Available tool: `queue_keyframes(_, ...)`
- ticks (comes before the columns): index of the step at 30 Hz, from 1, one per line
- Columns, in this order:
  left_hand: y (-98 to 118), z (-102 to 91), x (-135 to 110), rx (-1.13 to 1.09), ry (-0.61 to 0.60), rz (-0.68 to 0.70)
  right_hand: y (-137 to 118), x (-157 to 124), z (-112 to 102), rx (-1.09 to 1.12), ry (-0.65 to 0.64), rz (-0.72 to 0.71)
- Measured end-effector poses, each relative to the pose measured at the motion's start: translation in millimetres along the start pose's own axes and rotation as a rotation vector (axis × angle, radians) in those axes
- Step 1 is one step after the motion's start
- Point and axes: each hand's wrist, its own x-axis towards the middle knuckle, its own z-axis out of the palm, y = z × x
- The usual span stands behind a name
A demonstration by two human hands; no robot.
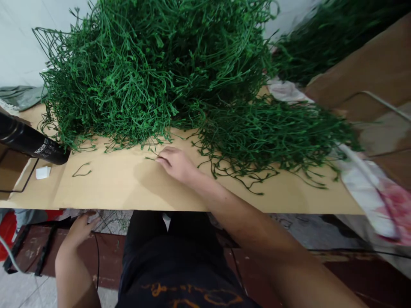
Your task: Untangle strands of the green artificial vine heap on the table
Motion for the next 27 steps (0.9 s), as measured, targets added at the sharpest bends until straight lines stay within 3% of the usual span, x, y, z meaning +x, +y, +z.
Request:
queue_keyframes(4,39,-28.2,-22,-0.122,-0.078,0.086,15,-16,-26,0.186,0.163,0.128)
queue_keyframes(7,73,-46.4,-40,-0.106,-0.204,0.202,41,-31,-61,0.176,0.333,0.3)
queue_keyframes(11,105,-63.1,-50,-0.13,-0.253,0.367,83,-49,-119,-0.096,0.63,0.536)
queue_keyframes(15,147,-79.3,-42,-0.163,-0.2,0.557,102,-52,-149,-0.421,0.769,0.505)
queue_keyframes(19,210,-86.6,-20,-0.272,-0.177,0.789,85,-25,-137,-0.415,0.809,0.279)
queue_keyframes(22,255,-72.1,8,-0.52,-0.209,0.902,53,8,-122,-0.228,0.714,0.085)
queue_keyframes(24,275,-52.0,30,-0.7,-0.169,0.885,27,31,-118,-0.124,0.628,0.01)
queue_keyframes(27,289,-17.7,59,-0.754,-0.07,0.686,-7,66,-118,-0.056,0.521,-0.053)
